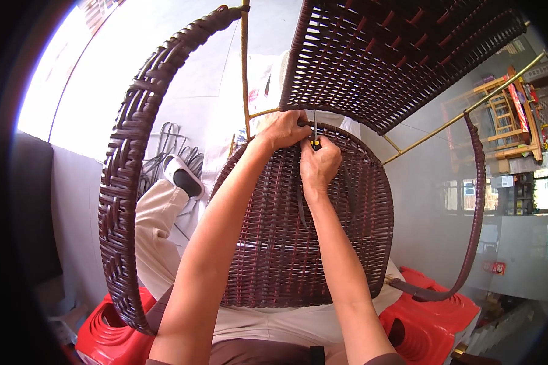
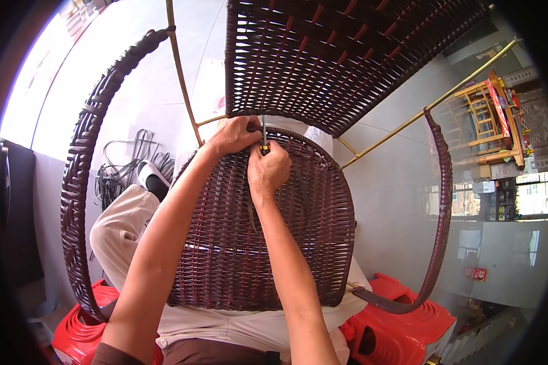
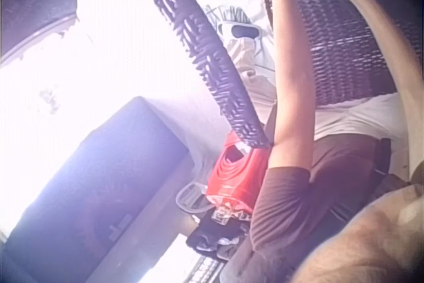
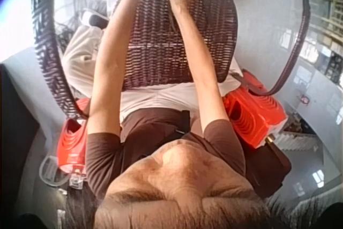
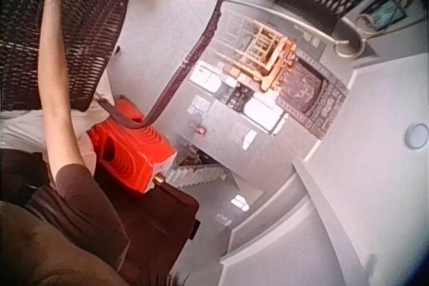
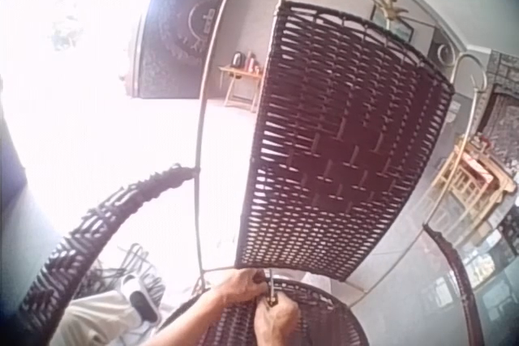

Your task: The person repairs a woven chair by hand, weaving a dark strip of material through the frame and using a screwdriver to tuck the ends.

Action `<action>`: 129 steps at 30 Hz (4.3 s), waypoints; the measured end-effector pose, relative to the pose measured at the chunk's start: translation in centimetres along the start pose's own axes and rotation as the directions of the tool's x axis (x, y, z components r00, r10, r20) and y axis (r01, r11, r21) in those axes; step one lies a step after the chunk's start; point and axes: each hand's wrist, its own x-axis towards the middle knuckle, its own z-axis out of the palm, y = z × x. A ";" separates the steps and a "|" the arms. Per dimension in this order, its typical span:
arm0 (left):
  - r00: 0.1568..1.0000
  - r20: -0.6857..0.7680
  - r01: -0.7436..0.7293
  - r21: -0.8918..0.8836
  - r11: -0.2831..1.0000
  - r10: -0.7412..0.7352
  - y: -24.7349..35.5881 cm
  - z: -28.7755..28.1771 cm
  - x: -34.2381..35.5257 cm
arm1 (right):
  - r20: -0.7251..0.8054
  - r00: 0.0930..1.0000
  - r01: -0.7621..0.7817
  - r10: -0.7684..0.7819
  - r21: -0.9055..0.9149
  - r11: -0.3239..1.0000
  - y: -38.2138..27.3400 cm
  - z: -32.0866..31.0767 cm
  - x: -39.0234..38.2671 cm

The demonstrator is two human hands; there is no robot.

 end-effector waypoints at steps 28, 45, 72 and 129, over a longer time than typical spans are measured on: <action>0.979 -0.055 -0.184 0.178 0.967 0.196 1.4 -0.1 -1.0 | 0.212 0.977 -0.073 0.029 0.202 0.977 1.0 -2.6 -1.1; 0.987 -0.028 -0.150 0.157 0.976 0.156 1.8 -0.3 -1.0 | 0.072 0.993 -0.103 0.097 0.081 0.991 0.5 -1.5 -1.1; 0.990 -0.034 -0.142 -0.052 0.989 0.140 -0.2 -0.9 -0.9 | 0.020 0.994 -0.108 0.107 0.080 0.991 -0.3 0.3 -0.1; 0.915 0.165 0.400 -0.272 0.875 -0.367 -0.3 -1.4 1.7 | 0.176 0.972 -0.209 0.158 0.321 0.924 0.9 -0.2 -0.9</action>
